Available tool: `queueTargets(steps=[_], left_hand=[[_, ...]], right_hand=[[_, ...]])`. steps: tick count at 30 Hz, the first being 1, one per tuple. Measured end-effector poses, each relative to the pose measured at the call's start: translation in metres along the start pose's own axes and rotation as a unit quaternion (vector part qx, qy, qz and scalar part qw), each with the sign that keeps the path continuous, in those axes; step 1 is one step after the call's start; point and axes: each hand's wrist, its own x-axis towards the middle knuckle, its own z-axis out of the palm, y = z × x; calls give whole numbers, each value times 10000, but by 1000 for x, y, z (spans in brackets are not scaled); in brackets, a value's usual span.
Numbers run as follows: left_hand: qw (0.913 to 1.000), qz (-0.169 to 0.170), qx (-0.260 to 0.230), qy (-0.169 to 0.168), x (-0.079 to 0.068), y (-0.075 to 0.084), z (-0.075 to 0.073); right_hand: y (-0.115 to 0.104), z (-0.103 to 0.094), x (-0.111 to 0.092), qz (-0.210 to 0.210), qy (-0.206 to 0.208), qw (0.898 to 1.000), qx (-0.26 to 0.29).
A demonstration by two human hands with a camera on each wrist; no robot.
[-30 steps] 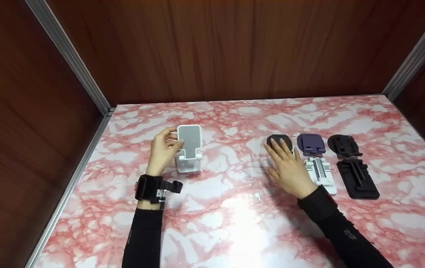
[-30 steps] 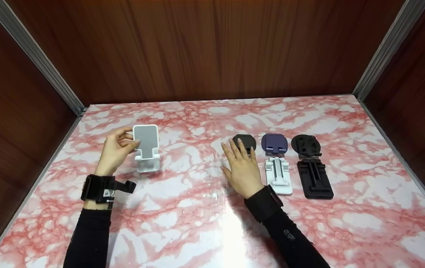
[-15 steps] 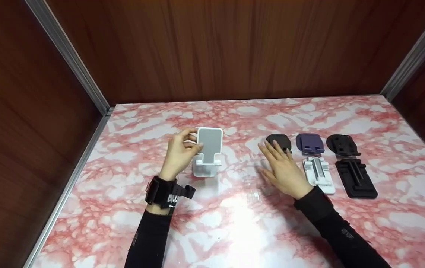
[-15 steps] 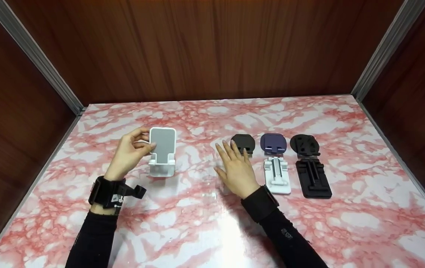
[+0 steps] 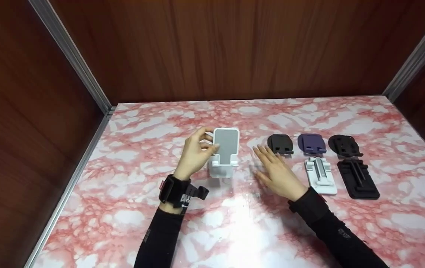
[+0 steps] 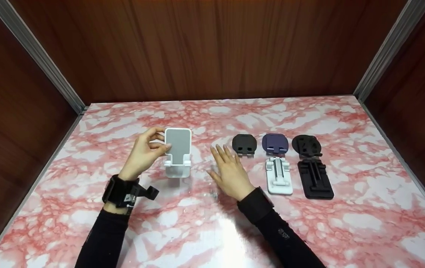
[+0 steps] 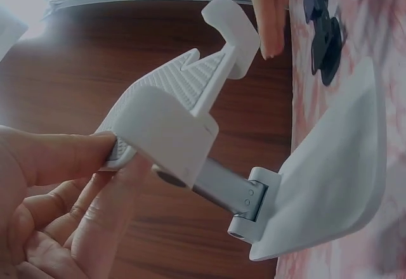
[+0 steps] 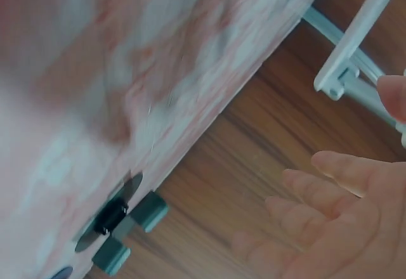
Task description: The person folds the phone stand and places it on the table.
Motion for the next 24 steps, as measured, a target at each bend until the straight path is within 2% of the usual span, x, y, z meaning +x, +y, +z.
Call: queueTargets(steps=[4, 8, 13, 18, 20, 22, 24], left_hand=[[9996, 27, -228, -134, 2, 6, 8], [9988, -59, -414, -246, 3, 12, 16], [9975, -24, -599, -373, 4, 16, 24], [9956, 12, -768, -541, 4, 17, 31], [9950, 27, -807, -590, 3, 17, 33], [9945, 60, -832, -635, 3, 17, 36], [9944, 99, -832, -649, 2, 17, 37]], right_hand=[[-2, 1, 0, -10, -38, 9994, 343], [-4, 1, 0, 200, -191, 9957, 882], [-5, -1, 0, 549, -451, 9862, 1497], [-1, -2, 3, 504, -512, 9705, 2300], [2, -2, 4, 545, -555, 9558, 2836], [5, -2, 5, 742, -686, 9289, 3562], [7, -1, 5, 962, -831, 8956, 4264]])
